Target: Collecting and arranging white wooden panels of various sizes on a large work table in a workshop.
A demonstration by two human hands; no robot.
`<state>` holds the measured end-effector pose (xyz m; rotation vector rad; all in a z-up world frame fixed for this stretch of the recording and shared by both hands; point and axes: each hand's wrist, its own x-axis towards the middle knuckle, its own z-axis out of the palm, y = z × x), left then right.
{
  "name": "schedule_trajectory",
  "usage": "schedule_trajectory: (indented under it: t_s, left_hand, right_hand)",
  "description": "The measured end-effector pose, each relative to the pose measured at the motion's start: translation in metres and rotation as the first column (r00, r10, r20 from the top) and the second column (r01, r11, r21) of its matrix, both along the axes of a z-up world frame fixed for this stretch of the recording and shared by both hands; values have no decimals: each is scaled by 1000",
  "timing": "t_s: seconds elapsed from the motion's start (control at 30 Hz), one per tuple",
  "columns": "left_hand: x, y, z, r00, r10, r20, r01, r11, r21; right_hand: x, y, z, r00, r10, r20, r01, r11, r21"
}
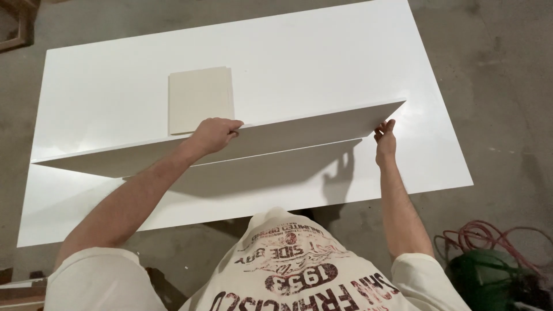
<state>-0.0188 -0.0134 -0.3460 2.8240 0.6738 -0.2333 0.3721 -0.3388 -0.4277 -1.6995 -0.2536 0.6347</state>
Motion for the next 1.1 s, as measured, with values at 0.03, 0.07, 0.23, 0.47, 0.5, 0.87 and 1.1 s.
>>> schedule_trajectory:
  t_s: [0.03,0.07,0.23,0.47,0.5,0.87,1.1]
  left_hand:
    - [-1,-1,-2,1000,-2,-11,2,1000,0]
    - [-1,-2,0,1000,8,-12,-8,1000,-2]
    - [-1,1,-11,999,-11,-52,11,1000,3]
    - [-3,-6,-14,1000,16,-2,-16,999,41]
    - [-4,-9,-10,1000,13,-15,-12,999,48]
    - [-74,-120,-54,990,-138,-4,138,990,37]
    - [-115,-188,-175,887,-394,239,379,919,109]
  right_hand:
    - [-1,1,0,1000,-7,-10,7,1000,2]
    - [0,1,-6,1000,3,-11,-3,1000,0]
    - [-4,6,-17,999,-23,-31,23,1000,2]
    - [-2,5,-26,1000,-4,-18,4,1000,-1]
    - [-3,4,-23,1000,-11,-29,11,1000,-3]
    - [-51,-95,8,934,-345,88,321,923,210]
    - [-108,-149,-20,909,-339,243,381,911,-156]
